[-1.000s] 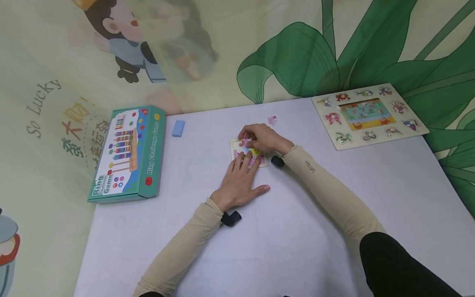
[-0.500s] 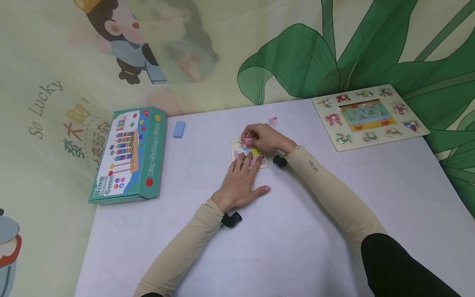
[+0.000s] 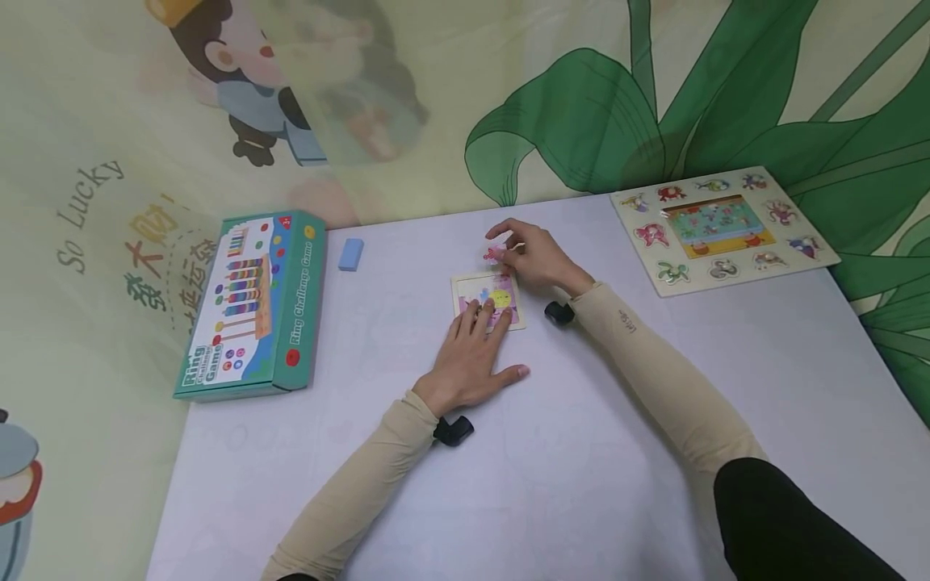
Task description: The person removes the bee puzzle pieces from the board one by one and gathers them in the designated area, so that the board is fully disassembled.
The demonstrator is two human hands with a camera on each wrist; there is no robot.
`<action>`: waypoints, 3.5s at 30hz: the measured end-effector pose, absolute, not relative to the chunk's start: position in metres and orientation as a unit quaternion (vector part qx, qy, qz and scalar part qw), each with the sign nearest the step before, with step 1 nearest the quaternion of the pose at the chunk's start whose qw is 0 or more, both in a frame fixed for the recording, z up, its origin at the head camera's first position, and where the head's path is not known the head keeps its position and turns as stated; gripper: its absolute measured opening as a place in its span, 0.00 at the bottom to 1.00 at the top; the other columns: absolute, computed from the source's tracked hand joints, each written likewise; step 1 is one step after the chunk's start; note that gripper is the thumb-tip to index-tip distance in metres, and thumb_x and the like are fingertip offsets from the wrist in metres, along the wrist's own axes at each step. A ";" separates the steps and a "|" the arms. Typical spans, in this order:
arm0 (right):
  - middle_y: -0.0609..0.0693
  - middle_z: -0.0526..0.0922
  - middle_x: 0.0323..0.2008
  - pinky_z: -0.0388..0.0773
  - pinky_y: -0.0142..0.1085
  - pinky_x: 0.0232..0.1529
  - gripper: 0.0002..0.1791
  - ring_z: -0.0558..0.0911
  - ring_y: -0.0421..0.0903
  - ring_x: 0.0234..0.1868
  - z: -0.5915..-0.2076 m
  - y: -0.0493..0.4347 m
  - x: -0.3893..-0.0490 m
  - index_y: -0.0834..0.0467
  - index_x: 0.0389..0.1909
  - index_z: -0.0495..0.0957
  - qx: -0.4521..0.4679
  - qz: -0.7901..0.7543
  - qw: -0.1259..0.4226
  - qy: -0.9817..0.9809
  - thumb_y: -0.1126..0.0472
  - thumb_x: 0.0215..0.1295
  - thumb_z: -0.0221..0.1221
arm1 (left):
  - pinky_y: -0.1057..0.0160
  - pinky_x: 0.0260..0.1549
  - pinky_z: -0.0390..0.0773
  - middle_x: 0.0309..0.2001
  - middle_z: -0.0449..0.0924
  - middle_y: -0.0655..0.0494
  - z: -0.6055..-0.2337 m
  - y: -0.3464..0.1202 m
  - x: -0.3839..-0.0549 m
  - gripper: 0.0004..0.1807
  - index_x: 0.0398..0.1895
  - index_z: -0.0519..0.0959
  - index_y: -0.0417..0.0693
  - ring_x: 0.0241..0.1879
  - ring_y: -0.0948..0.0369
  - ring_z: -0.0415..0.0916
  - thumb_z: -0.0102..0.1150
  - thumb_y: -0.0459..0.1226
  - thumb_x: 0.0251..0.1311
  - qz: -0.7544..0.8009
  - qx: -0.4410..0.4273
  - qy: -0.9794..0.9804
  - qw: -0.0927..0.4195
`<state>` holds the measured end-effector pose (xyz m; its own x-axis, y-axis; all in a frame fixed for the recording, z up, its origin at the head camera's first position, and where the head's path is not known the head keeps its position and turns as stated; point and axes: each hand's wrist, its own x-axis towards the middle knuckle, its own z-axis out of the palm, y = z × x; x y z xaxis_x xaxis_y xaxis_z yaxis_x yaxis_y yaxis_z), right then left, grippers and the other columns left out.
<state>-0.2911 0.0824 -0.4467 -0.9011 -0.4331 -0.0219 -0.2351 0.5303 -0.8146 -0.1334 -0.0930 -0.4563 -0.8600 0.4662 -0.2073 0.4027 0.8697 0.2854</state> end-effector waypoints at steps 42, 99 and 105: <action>0.62 0.78 0.52 0.70 0.40 0.48 0.17 0.73 0.56 0.49 -0.447 0.174 -0.322 0.61 0.60 0.83 -0.070 -0.389 0.078 0.915 0.68 0.72 0.64 | 0.42 0.83 0.42 0.87 0.38 0.39 -0.460 -0.094 -0.135 0.52 0.88 0.45 0.49 0.87 0.42 0.33 0.48 0.67 0.74 0.112 0.235 0.955 0.139; 0.57 0.89 0.44 0.81 0.46 0.55 0.09 0.83 0.51 0.45 -0.439 0.095 -0.277 0.61 0.49 0.89 -0.314 -0.334 0.180 0.870 0.65 0.70 0.69 | 0.42 0.83 0.43 0.87 0.38 0.41 -0.457 -0.093 -0.137 0.51 0.88 0.45 0.52 0.87 0.42 0.33 0.47 0.68 0.74 0.102 0.222 0.958 0.149; 0.56 0.86 0.41 0.78 0.43 0.51 0.07 0.80 0.51 0.43 -0.441 0.090 -0.274 0.60 0.46 0.89 -0.304 -0.314 0.178 0.882 0.68 0.71 0.67 | 0.42 0.83 0.44 0.87 0.39 0.40 -0.455 -0.093 -0.135 0.51 0.88 0.46 0.52 0.87 0.42 0.34 0.48 0.68 0.74 0.106 0.226 0.958 0.143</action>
<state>-0.2744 0.0902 -0.4406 -0.7518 -0.6478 -0.1230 -0.4240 0.6179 -0.6622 -0.1354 -0.0930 -0.4555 -0.8566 0.4633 -0.2270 0.4027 0.8755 0.2670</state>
